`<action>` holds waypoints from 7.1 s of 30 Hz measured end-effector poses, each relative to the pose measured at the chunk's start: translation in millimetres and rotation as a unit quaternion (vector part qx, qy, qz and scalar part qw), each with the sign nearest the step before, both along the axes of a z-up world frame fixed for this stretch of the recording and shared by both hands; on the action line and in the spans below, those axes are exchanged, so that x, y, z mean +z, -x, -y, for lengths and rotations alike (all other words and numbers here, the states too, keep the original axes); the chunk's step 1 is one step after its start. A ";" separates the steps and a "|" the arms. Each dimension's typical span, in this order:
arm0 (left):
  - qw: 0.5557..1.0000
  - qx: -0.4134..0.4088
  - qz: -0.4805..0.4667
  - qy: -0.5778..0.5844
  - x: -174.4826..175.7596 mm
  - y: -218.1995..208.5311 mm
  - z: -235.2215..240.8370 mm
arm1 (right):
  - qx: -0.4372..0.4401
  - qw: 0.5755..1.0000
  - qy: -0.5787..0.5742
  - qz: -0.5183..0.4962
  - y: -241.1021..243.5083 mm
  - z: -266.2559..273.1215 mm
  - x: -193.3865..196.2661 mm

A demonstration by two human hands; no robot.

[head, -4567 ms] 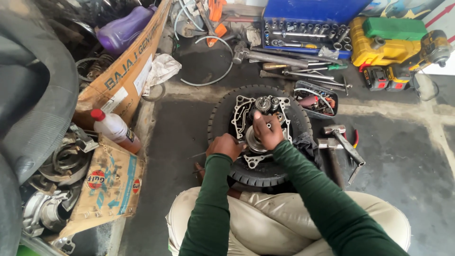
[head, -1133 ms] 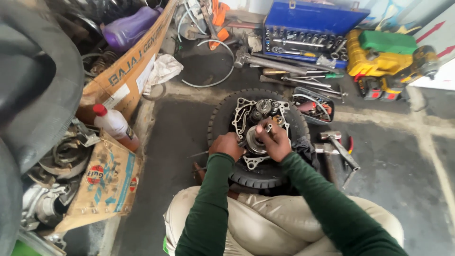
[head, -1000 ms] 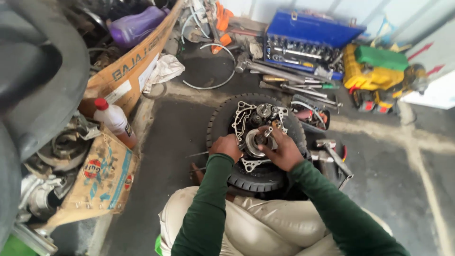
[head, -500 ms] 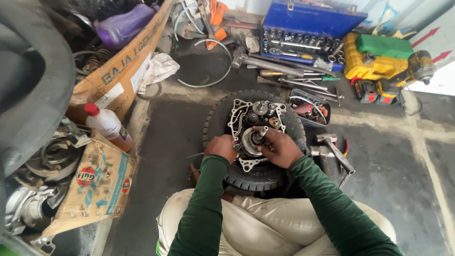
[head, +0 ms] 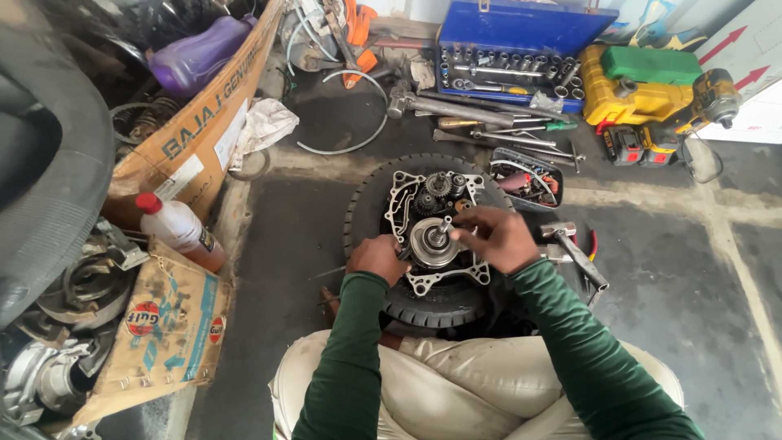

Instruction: The person sits on the workshop floor working on a scooter engine crankcase resting on a tire. They use a spanner to loosen and tighten bolts on the variator and crankcase cover, reposition the pulley component, and manipulate gears and fasteners on the engine casing throughout the clip.

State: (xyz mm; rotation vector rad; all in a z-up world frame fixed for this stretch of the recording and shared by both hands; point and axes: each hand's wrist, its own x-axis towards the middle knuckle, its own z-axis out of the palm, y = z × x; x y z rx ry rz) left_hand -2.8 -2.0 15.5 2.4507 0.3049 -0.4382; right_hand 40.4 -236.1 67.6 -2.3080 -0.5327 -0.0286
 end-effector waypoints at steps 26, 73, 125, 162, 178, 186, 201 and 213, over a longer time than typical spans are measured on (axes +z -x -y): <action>1.000 0.001 -0.006 0.000 -6.3 3.7 -12.5 | 0.077 0.991 -0.075 0.081 15.1 -22.1 0.7; 0.799 -0.047 0.274 0.533 -39.0 -37.8 66.0 | -0.047 0.997 -0.042 0.048 65.9 87.4 7.6; 0.802 0.279 0.391 0.355 -40.5 -41.2 115.2 | -0.008 0.996 0.029 -0.079 50.7 86.4 -19.8; 0.911 -0.119 0.310 0.245 46.2 -6.1 50.4 | 0.010 0.987 0.091 -0.135 49.0 74.1 -18.1; 0.916 -0.033 0.369 0.156 29.3 -10.6 53.1 | 0.018 0.985 0.109 -0.131 52.1 69.3 -22.3; 0.910 -0.145 0.315 0.227 45.7 -7.1 44.4 | 0.024 0.985 0.109 -0.131 51.4 69.9 -24.9; 0.913 -0.057 0.368 0.167 40.6 -10.0 53.9 | 0.039 0.984 0.113 -0.134 52.4 67.3 -23.6; 0.878 0.015 0.472 0.078 21.2 -11.4 73.2 | 0.047 0.981 0.122 -0.145 54.1 65.8 -24.8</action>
